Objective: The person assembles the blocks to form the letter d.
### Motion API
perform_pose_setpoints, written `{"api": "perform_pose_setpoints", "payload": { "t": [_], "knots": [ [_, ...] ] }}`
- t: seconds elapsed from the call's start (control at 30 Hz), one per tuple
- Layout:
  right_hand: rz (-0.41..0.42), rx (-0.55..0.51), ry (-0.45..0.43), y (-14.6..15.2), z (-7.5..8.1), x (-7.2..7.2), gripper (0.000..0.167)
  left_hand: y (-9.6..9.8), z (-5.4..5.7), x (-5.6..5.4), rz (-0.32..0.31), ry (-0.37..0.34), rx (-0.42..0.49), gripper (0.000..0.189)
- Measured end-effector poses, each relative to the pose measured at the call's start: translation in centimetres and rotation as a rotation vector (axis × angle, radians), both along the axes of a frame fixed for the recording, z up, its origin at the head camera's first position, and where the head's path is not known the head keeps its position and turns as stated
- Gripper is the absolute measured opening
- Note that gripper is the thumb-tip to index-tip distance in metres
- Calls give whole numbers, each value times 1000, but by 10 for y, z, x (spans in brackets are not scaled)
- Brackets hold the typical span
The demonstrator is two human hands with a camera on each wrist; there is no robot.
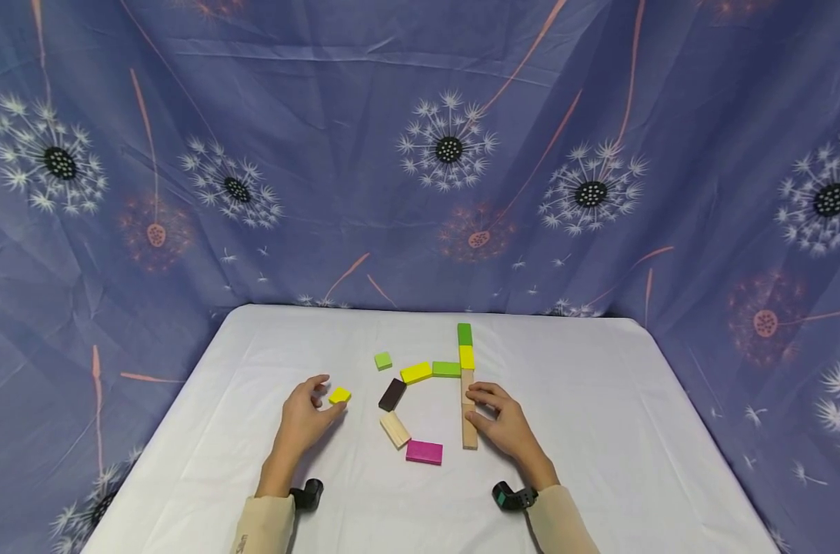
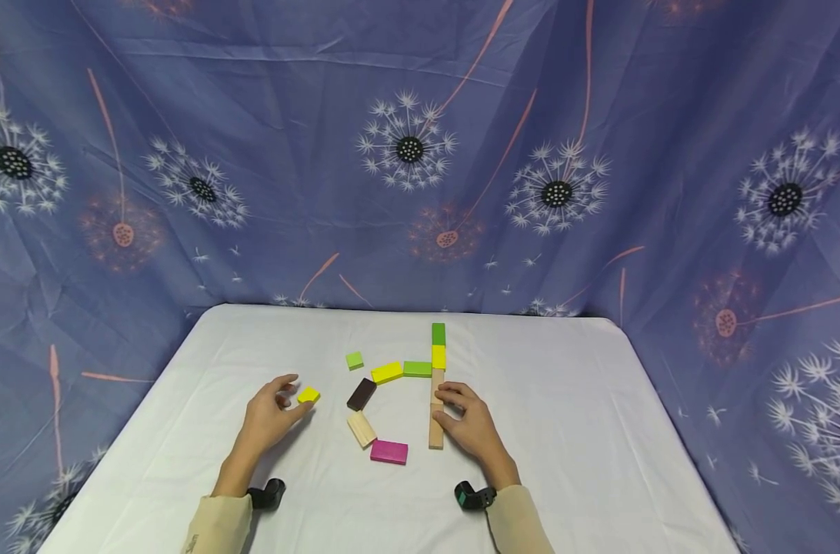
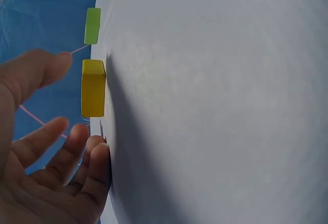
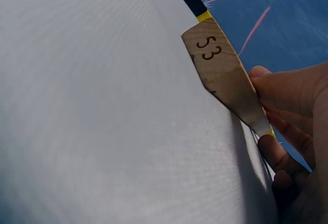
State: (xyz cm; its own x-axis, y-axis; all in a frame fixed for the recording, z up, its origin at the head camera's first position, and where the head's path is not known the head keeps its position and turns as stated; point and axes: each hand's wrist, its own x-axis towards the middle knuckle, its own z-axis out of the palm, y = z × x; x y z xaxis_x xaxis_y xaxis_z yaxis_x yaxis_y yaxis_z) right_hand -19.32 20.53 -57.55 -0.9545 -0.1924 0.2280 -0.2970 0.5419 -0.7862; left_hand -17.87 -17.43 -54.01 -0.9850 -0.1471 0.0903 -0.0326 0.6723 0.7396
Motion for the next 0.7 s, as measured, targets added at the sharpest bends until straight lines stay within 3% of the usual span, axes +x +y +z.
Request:
{"api": "perform_pose_setpoints", "payload": {
  "t": [0.37,0.7],
  "knots": [
    [0,-6,-45,1,2,-1,35,3,0,-1,-14,-52,3,47],
    [-2,-24,-56,1,0,0,35,2,-3,0,-16,-46,-22,38]
  ]
}}
